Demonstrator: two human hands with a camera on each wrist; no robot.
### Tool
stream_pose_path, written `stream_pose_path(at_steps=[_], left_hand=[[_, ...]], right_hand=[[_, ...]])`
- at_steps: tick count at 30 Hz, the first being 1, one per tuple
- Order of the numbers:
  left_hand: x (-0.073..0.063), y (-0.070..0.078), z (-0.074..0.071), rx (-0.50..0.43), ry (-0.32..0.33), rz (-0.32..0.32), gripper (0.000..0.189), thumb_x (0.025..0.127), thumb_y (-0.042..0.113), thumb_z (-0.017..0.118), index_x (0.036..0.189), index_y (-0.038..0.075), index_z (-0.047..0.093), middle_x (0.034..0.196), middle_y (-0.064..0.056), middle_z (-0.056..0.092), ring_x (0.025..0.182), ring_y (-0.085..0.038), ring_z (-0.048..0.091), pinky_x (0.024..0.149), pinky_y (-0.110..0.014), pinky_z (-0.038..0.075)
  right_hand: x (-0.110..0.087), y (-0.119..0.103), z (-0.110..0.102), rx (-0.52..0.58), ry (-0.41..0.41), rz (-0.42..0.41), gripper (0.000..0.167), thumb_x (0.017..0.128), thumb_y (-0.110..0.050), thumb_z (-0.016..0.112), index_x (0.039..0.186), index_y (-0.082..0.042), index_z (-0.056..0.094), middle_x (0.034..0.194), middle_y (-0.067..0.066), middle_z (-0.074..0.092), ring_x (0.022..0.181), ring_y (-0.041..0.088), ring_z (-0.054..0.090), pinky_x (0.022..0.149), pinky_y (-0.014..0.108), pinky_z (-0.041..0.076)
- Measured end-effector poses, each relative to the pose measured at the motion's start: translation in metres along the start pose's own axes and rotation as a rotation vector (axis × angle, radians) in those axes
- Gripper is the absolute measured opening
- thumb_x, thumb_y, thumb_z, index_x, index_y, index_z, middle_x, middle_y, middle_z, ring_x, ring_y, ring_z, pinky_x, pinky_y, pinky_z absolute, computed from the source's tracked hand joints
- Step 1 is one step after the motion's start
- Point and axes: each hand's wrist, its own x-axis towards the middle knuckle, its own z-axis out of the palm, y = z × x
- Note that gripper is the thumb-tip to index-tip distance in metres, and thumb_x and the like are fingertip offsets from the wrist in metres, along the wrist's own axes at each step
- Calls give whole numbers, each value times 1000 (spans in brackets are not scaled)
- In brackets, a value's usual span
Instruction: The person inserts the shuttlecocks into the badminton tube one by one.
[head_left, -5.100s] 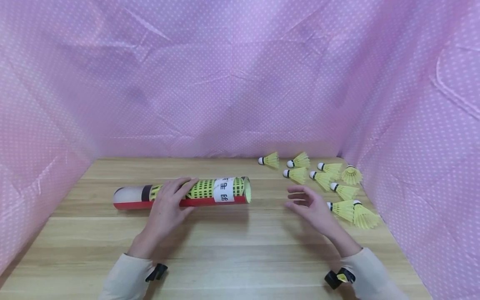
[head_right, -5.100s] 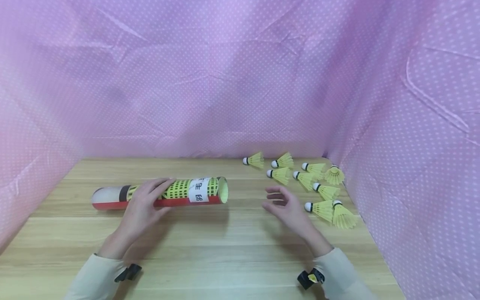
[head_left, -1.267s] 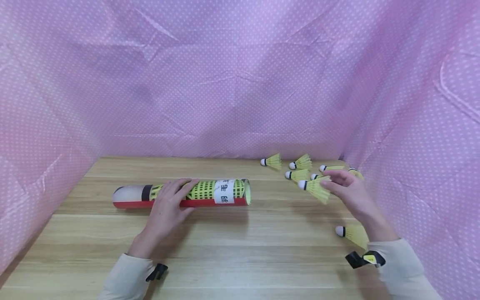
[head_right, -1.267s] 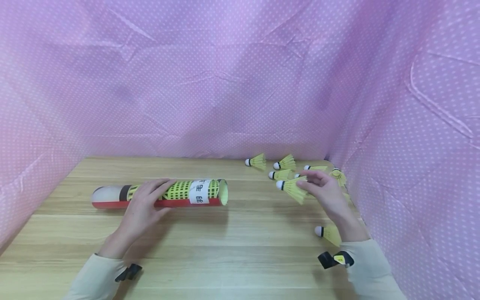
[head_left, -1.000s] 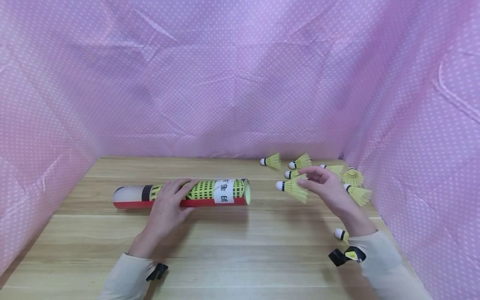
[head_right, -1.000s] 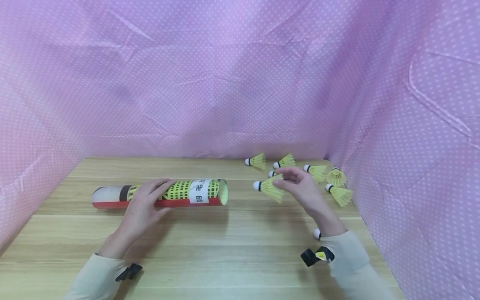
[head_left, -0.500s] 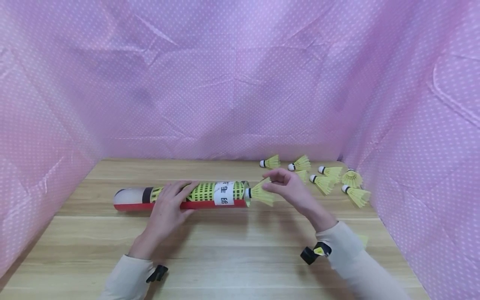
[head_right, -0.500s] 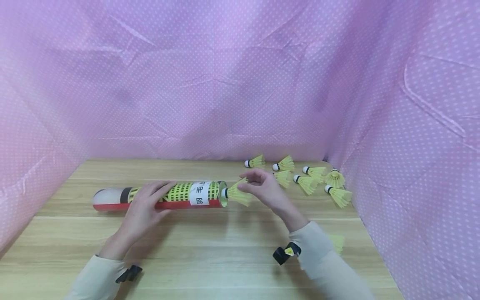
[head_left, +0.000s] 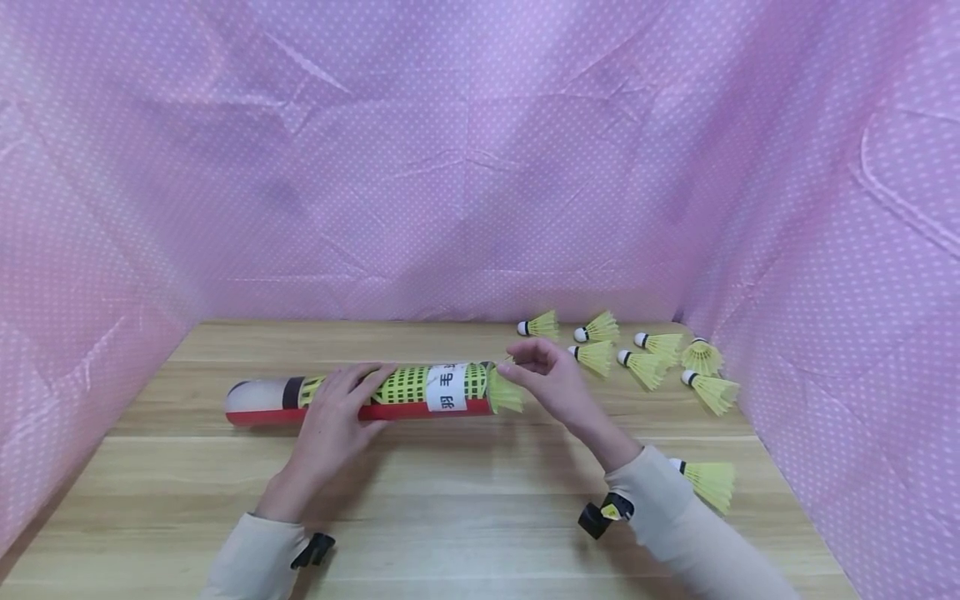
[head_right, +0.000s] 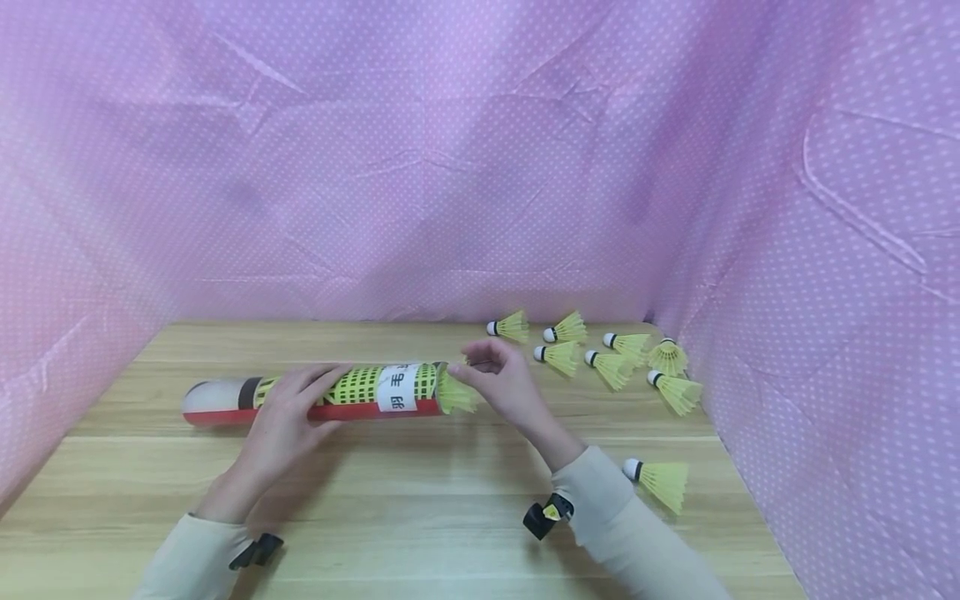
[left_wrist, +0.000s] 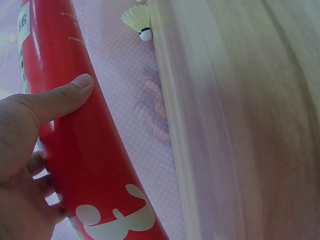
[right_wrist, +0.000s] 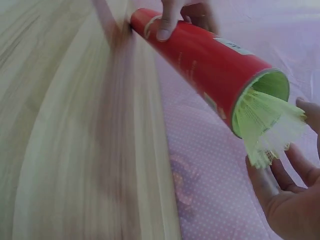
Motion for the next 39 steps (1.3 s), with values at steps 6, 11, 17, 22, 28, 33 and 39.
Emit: stream_pose_path(at_steps=[6, 11, 17, 22, 28, 33, 39], left_hand=[[0, 0, 0, 1, -6, -3, 94, 66, 10, 95, 148, 25, 52, 141, -8, 53, 128, -30, 48, 111, -59, 33], [1, 0, 0, -2, -4, -2, 93, 66, 10, 95, 147, 24, 52, 141, -8, 53, 128, -30, 48, 111, -59, 33], [2, 1, -1, -6, 2, -13, 94, 65, 10, 96, 147, 24, 53, 141, -8, 53, 128, -31, 48, 109, -60, 35], [3, 1, 0, -6, 2, -10, 94, 65, 10, 96, 147, 24, 53, 140, -8, 54, 127, -31, 48, 109, -59, 35], [2, 0, 0, -7, 5, -12, 95, 65, 10, 96, 147, 24, 52, 141, -9, 54, 128, -31, 48, 109, -60, 35], [2, -1, 0, -9, 12, -13, 96, 63, 9, 97, 147, 24, 53, 140, -9, 54, 127, -32, 48, 109, -60, 35], [3, -2, 2, -6, 13, -7, 96, 64, 9, 97, 147, 24, 53, 140, -10, 54, 127, -31, 49, 109, -59, 35]], right_hand=[[-2, 4, 0, -52, 41, -29, 32, 89, -24, 79, 113, -5, 69, 107, 8, 69, 99, 23, 65, 83, 31, 56], [-8, 6, -3, -55, 10, -39, 31, 92, -23, 75, 117, -4, 69, 110, 10, 68, 98, 26, 66, 78, 33, 59], [-15, 9, -12, -41, -73, -24, 36, 95, -23, 73, 127, -7, 66, 116, 12, 66, 104, 28, 65, 84, 34, 58], [-19, 9, -17, -7, -128, -28, 41, 92, -18, 75, 130, -6, 64, 121, 12, 66, 109, 29, 64, 90, 32, 55], [-21, 6, -16, 68, -169, -18, 47, 89, -10, 76, 133, -2, 61, 125, 16, 62, 112, 30, 64, 91, 34, 56], [-21, 6, -15, 75, -185, -17, 53, 87, -8, 79, 136, -4, 59, 126, 18, 60, 113, 32, 63, 90, 36, 57], [-22, 6, -13, 59, -213, -22, 61, 86, -9, 80, 141, -7, 55, 130, 20, 58, 111, 33, 64, 88, 36, 58]])
